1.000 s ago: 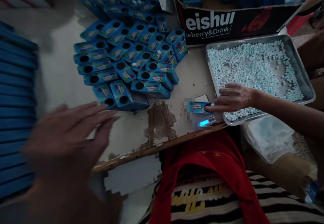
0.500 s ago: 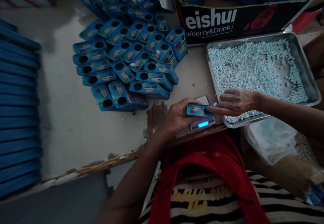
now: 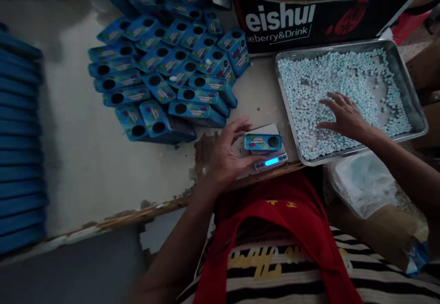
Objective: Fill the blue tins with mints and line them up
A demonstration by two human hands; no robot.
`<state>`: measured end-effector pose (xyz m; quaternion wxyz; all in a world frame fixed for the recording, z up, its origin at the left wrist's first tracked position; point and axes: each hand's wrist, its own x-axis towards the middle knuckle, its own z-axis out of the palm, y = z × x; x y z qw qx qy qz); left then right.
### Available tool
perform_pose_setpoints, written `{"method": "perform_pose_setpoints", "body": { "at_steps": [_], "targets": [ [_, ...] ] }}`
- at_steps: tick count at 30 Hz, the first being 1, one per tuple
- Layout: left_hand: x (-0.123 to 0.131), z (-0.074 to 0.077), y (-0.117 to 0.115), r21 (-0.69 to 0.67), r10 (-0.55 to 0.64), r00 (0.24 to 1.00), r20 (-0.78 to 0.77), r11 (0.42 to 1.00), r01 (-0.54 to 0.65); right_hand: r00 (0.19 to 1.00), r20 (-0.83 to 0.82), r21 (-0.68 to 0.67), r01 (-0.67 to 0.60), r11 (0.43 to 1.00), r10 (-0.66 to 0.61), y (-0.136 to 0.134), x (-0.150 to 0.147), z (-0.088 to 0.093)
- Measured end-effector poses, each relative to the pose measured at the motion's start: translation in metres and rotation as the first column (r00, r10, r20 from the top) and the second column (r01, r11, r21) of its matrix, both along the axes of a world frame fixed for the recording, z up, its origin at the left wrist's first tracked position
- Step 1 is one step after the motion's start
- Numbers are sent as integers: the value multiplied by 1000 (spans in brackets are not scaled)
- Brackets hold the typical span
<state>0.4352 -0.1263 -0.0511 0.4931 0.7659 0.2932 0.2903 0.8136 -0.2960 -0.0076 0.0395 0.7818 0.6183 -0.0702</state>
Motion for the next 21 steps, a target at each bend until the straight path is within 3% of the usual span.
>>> {"method": "perform_pose_setpoints", "body": {
  "at_steps": [3,7,11,13,14,15,17,18,19,20,21],
  "targets": [
    [-24,2,12,27,82,996,36,996,-83,993,77,-58,97,994,-93,-4,-2,-12],
    [-56,4,17,-42,253,966,48,967,-252,978,159,19,134,991,-135,-2,-10,-24],
    [-61,4,10,11,203,979,-2,979,-203,989,4,60,145,988,-145,13,-11,-28],
    [-56,3,6,81,161,986,-47,984,-157,938,-198,184,320,929,-284,21,-6,-28],
    [-53,1,5,112,152,987,-54,983,-145,857,-376,238,456,858,-351,25,-3,-28],
    [-50,-2,4,135,147,988,-50,981,-139,718,-587,237,594,768,-374,29,-1,-29],
    [-41,-10,2,149,140,990,-16,979,-136,294,-917,57,764,643,-268,35,2,-30],
    [-35,-15,1,146,137,990,8,980,-137,87,-979,-48,783,620,-186,37,1,-30],
    [-28,-19,0,139,133,991,31,981,-136,-59,-992,-115,779,616,-111,40,-1,-31],
    [-22,-24,-2,127,127,991,52,983,-133,-131,-990,-134,774,619,-50,42,-5,-31],
    [-15,-27,-4,114,118,990,72,985,-125,-153,-988,-120,771,626,-1,44,-9,-31]
  ]
}}
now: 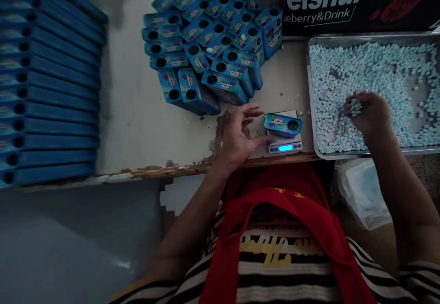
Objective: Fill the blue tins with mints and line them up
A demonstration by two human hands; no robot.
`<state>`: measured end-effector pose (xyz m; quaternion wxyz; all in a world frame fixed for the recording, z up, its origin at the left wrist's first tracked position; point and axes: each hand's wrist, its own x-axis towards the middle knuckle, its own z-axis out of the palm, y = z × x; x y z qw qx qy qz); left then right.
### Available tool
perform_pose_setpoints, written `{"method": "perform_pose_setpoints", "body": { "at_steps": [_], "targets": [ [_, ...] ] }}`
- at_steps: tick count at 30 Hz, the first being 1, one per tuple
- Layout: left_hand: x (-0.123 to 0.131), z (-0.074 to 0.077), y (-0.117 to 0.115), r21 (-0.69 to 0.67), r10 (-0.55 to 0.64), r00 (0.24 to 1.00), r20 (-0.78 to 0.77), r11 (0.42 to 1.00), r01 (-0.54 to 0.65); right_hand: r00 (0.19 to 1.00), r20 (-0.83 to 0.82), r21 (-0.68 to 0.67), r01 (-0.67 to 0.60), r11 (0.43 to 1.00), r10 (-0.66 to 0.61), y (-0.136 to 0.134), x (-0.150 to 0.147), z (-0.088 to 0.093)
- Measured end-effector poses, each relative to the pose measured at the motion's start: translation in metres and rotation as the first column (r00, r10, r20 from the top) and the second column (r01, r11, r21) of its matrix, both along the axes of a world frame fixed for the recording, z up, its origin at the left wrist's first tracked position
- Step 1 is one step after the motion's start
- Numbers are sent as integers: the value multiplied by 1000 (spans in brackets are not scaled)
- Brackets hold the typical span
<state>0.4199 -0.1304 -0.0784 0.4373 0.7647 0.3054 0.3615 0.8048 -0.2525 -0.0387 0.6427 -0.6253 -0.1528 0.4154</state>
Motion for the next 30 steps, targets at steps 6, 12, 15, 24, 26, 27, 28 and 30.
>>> {"method": "perform_pose_setpoints", "body": {
  "at_steps": [6,12,15,24,26,27,28,30],
  "targets": [
    [17,-12,-8,-73,-58,997,-45,996,55,958,-261,-5,-120,993,115,3,-13,1],
    [15,-8,-7,-89,-44,999,-27,995,41,935,-353,-6,-28,1000,24,-2,-21,7],
    [16,-2,-5,-94,-72,996,-50,993,67,939,-299,-23,-185,983,169,-7,-39,16],
    [-30,-5,1,-131,78,996,-46,988,-83,825,-262,-3,-519,855,501,8,-94,70],
    [-45,-6,3,-139,103,994,-39,984,-108,807,-303,-13,-535,845,506,14,-100,80],
    [-51,-7,4,-135,118,993,-29,983,-121,805,-306,-27,-541,841,508,16,-102,83],
    [-57,-7,6,-128,135,991,-15,982,-136,807,-294,-45,-546,837,511,18,-104,86],
    [-66,-8,9,-120,159,987,15,980,-157,811,-245,-84,-563,822,531,19,-108,90]
  ]
}}
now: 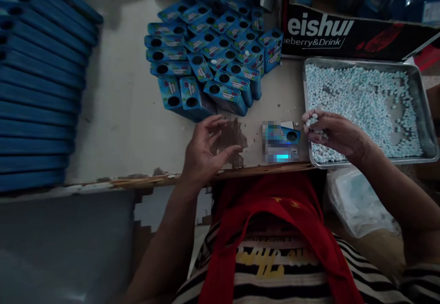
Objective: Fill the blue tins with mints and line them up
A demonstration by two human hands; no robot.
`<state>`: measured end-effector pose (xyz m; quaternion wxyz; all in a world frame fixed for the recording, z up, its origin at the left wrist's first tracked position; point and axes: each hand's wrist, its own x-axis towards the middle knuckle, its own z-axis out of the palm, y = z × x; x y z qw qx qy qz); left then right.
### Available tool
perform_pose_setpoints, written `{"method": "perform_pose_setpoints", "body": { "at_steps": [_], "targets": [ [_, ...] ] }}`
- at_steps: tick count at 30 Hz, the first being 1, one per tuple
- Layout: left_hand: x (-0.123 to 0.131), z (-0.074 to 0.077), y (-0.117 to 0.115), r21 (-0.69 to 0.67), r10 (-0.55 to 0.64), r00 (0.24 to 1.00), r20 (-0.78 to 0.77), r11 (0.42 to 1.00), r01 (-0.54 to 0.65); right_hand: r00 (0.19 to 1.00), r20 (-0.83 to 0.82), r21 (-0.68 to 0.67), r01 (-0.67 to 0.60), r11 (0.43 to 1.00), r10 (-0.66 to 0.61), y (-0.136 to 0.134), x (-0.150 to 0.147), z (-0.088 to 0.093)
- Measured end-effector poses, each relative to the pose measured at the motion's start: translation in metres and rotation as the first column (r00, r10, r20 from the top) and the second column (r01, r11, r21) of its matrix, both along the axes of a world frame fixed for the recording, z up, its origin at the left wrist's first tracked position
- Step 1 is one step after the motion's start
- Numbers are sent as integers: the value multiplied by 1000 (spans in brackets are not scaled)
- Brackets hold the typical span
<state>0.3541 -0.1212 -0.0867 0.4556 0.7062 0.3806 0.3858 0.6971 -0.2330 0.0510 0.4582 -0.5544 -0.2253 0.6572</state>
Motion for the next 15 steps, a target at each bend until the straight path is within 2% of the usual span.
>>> {"method": "perform_pose_setpoints", "body": {
  "at_steps": [4,9,12,15],
  "targets": [
    [-10,-5,6,-5,27,998,58,1000,-26,983,162,28,-90,996,84,1,-6,5],
    [-12,-14,6,-57,17,997,70,998,-13,922,335,71,-232,970,196,1,-13,14],
    [-12,-20,6,-72,1,997,78,997,5,811,538,38,-295,955,230,-1,-17,19],
    [-14,-26,8,-51,-2,996,84,999,6,692,691,41,-327,944,210,-4,-22,23]
  ]
}}
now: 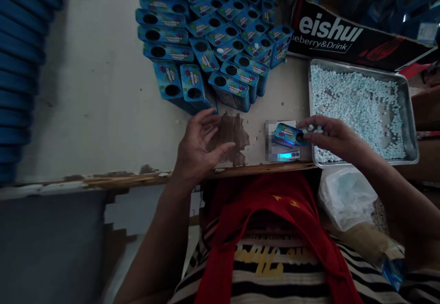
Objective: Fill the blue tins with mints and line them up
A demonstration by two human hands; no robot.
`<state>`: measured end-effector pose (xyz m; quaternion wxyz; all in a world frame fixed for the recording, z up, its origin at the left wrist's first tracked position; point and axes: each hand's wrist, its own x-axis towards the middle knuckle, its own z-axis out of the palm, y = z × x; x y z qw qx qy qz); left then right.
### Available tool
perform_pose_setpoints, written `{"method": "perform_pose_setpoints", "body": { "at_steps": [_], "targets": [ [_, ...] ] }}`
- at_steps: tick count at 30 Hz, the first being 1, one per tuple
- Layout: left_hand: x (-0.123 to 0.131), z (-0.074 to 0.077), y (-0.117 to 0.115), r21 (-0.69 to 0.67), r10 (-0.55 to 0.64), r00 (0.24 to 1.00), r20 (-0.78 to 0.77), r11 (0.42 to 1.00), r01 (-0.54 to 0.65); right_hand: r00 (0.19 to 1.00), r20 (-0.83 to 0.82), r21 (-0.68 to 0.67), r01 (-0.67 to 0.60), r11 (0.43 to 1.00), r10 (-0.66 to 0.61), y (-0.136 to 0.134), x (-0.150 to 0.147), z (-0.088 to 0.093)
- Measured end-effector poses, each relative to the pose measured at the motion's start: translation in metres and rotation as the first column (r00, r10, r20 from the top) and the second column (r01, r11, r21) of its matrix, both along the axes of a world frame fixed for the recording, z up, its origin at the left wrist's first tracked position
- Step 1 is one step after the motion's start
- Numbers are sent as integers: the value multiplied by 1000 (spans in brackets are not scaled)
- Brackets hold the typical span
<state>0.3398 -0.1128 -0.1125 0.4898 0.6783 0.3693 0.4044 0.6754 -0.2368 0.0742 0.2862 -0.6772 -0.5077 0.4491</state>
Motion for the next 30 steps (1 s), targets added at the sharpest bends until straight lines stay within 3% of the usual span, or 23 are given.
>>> {"method": "perform_pose_setpoints", "body": {
  "at_steps": [5,8,10,13,15,17,18,21,26,30],
  "targets": [
    [1,0,2,33,10,1000,-16,999,-10,999,-30,-16,-30,999,29,-4,-10,5],
    [4,7,0,14,-10,1000,-20,1000,10,951,-230,-37,203,979,-206,-7,0,7],
    [7,15,-3,11,-28,999,-42,1000,28,826,-382,-38,433,900,-414,-11,23,1],
    [10,30,-7,28,-43,994,-102,999,46,582,-508,-91,697,711,-635,-24,71,-22],
    [12,41,-8,56,-33,990,-139,998,41,442,-501,-200,777,597,-744,-36,98,-43],
    [15,51,-9,91,-31,986,-165,995,46,386,-477,-288,780,556,-790,-46,112,-59],
    [17,56,-9,113,-34,985,-172,992,54,396,-478,-312,758,572,-785,-49,114,-64],
    [26,69,-11,177,-49,980,-193,981,84,500,-520,-294,656,695,-692,-47,100,-63],
    [40,75,-19,183,-61,971,-233,977,105,777,-486,-73,420,905,-400,-19,52,-28],
    [40,70,-25,188,-46,967,-249,978,95,950,-290,82,145,986,-115,-3,18,-6]
  ]
}}
